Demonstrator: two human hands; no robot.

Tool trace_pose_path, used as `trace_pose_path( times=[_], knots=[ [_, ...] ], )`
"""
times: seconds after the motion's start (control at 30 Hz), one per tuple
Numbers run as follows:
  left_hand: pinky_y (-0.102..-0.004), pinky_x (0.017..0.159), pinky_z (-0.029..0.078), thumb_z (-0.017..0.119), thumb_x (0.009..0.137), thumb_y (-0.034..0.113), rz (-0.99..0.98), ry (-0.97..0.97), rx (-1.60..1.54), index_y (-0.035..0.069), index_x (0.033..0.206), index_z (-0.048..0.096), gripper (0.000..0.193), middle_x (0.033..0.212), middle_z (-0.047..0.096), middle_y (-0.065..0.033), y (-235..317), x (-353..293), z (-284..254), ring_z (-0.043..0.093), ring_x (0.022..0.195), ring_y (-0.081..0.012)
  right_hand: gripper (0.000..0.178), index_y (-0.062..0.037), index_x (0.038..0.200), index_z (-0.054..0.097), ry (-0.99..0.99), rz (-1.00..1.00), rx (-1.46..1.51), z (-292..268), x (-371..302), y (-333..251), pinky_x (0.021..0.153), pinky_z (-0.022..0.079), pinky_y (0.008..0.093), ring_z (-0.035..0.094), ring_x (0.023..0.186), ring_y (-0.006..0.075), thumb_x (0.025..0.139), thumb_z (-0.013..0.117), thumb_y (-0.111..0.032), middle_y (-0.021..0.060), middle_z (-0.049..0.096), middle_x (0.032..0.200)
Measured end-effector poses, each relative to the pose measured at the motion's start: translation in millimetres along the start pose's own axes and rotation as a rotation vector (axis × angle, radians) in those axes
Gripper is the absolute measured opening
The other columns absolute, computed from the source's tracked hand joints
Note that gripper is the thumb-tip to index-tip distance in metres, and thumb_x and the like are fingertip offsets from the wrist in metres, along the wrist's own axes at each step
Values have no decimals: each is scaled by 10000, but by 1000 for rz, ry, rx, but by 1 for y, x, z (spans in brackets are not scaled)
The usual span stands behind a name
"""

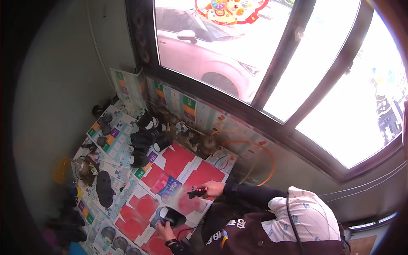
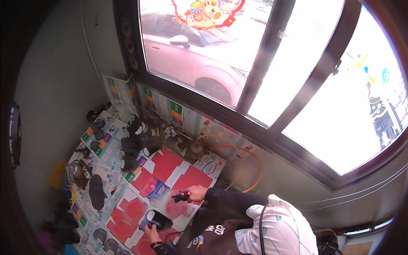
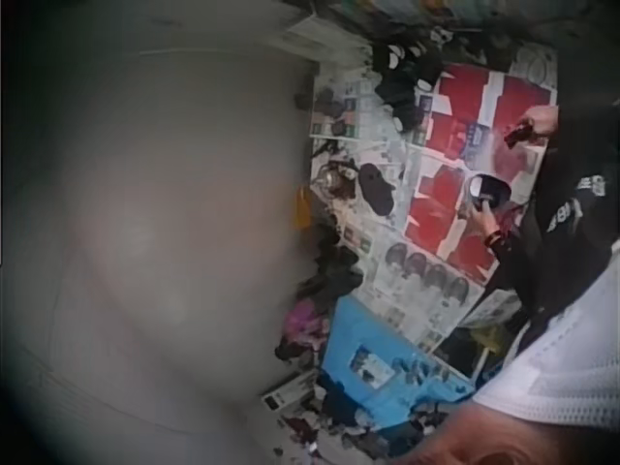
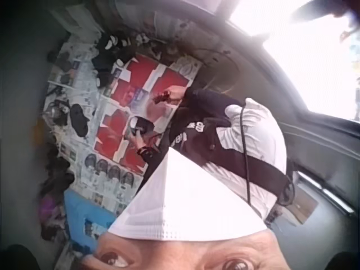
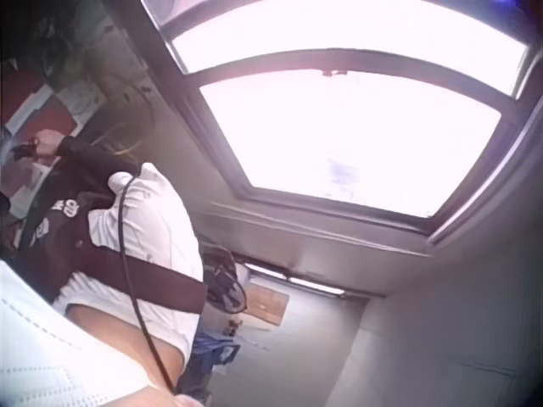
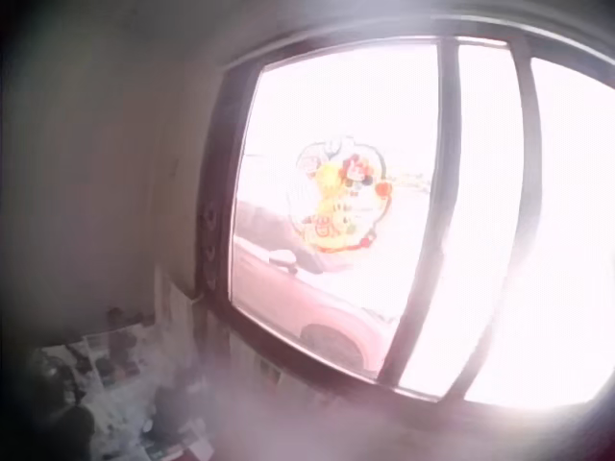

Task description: Manually applying a component or adhesive to shoe soles or heel parts.

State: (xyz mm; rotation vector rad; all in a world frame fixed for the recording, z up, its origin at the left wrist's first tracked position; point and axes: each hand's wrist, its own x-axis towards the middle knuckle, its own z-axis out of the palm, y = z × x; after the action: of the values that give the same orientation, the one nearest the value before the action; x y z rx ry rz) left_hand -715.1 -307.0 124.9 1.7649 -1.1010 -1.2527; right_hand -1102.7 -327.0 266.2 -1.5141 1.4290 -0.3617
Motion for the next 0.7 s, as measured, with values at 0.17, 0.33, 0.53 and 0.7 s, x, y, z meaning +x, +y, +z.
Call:
trace_pose_path(
  times=[0.17, 0.33, 0.53, 0.7],
  knots=[
    [-378, 847, 507, 644, 799, 75, -114, 112, -132, -60, 1118, 582, 352, 1075, 647, -139, -32, -89, -5, 616, 918, -245, 448, -37, 1094, 650, -109, 73, 163, -2, 28, -7, 648, 522, 458, 687, 771, 330, 656, 692, -123, 166, 702, 854],
    [-411, 866, 505, 698, 776, 157, -185, 177, 23, -8, 1166, 593, 436, 1121, 632, -167, -33, -133, 4, 606, 979, -292, 318, -35, 976, 688, -133, 68, 170, -13, 23, 3, 516, 520, 430, 685, 657, 299, 664, 654, -90, 150, 686, 746],
    [-452, 889, 503, 764, 749, 255, -80, 148, 224, 55, 1224, 606, 538, 1176, 615, -201, -6, -128, 2, 594, 1052, -348, 274, -18, 951, 688, -56, 40, 227, -26, 2, 36, 496, 537, 437, 680, 572, 301, 704, 595, -91, 151, 684, 731],
    [-504, 1002, 442, 802, 693, 228, 293, -47, 770, 145, 1255, 589, 607, 1207, 596, -266, 34, -103, 10, 557, 1156, -451, 261, -19, 941, 701, 176, -62, 206, -20, -1, 75, 548, 559, 441, 701, 615, 307, 706, 621, -102, 171, 701, 754]
  ],
)
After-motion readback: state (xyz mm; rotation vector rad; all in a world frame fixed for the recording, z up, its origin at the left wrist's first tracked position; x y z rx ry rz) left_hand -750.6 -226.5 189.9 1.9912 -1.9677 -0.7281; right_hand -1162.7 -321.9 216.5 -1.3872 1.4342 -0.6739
